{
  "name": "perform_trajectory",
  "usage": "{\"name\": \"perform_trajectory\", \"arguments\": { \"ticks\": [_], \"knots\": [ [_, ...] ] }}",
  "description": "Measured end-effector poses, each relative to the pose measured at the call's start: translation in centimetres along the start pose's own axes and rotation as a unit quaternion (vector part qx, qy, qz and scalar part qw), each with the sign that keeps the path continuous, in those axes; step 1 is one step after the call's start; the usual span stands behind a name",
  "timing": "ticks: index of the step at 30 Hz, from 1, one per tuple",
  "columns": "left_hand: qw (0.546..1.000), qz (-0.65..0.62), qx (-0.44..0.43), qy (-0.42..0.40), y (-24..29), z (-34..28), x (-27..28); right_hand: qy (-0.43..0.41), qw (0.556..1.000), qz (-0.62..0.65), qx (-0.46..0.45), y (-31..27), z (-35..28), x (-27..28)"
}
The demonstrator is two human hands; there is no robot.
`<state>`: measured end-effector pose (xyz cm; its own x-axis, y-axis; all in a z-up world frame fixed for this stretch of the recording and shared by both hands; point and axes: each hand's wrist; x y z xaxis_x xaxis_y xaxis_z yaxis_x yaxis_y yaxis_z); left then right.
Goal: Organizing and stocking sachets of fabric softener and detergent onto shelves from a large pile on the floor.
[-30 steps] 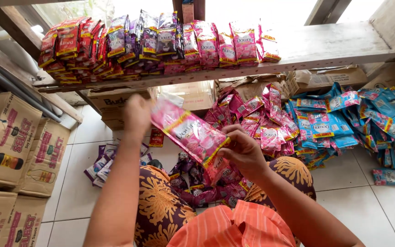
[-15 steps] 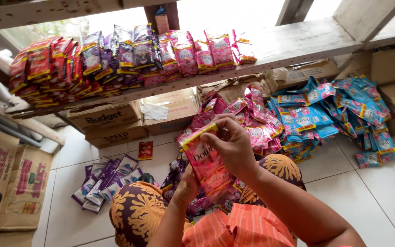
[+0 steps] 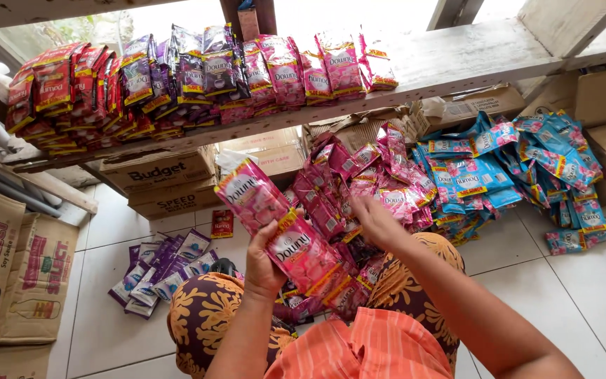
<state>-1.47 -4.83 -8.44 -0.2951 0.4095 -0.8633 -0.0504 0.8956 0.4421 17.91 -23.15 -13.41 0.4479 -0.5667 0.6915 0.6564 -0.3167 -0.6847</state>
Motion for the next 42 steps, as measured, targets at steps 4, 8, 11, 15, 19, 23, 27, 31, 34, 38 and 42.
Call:
{"name": "perform_trajectory", "arguments": {
  "ticks": [4, 8, 11, 15, 19, 23, 27, 31, 34, 38, 42],
  "knots": [
    [0.997, 0.040, -0.040, -0.051, 1.5, -0.1, -3.3, -0.164, 0.811, 0.348, -0.440, 7.7, -8.2, -8.9],
    [0.997, 0.069, -0.013, -0.018, 0.2, 0.3, -3.3, -0.113, 0.660, 0.528, -0.522, 6.5, -10.4, -13.6],
    [0.992, 0.096, -0.077, 0.029, -1.2, 1.6, 1.2, -0.086, 0.669, 0.525, -0.518, 7.3, -10.9, -15.3],
    [0.978, 0.166, -0.123, 0.003, -0.3, -0.1, -1.6, -0.152, 0.653, 0.535, -0.515, 4.8, -10.7, -14.4],
    [0.958, 0.227, -0.174, -0.029, -1.0, -0.1, -0.2, -0.185, 0.572, 0.625, -0.498, 3.8, -11.3, -14.4],
    [0.945, 0.235, -0.227, 0.024, -1.1, 0.0, 0.9, -0.090, 0.562, 0.608, -0.553, 1.9, -11.3, -13.3],
    [0.943, 0.206, -0.259, 0.028, 0.4, 0.4, -0.3, -0.098, 0.543, 0.626, -0.551, 1.9, -11.1, -12.6],
    [0.948, 0.165, -0.272, 0.017, 0.2, 0.4, -0.6, -0.073, 0.508, 0.695, -0.503, 1.0, -10.4, -11.8],
    [0.966, 0.124, -0.227, -0.014, -0.9, -0.5, -0.9, -0.082, 0.498, 0.775, -0.381, -1.1, -8.8, -10.3],
    [0.992, 0.087, -0.087, 0.004, -2.0, -2.9, -1.7, -0.076, 0.449, 0.865, -0.210, -2.9, -6.5, -8.4],
    [0.994, 0.087, -0.017, 0.065, -2.1, -3.5, -1.1, -0.002, 0.522, 0.831, -0.191, -5.9, -3.8, -5.3]
  ]
}}
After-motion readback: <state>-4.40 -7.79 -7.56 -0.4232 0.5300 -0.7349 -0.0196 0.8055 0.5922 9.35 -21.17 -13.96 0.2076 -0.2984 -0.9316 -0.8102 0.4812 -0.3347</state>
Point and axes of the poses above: each hand's wrist, its own z-axis towards the middle knuckle, its own x-axis out of the back of the hand, y = z × x, and after that the axes turned 12 degrees about x, right-handed
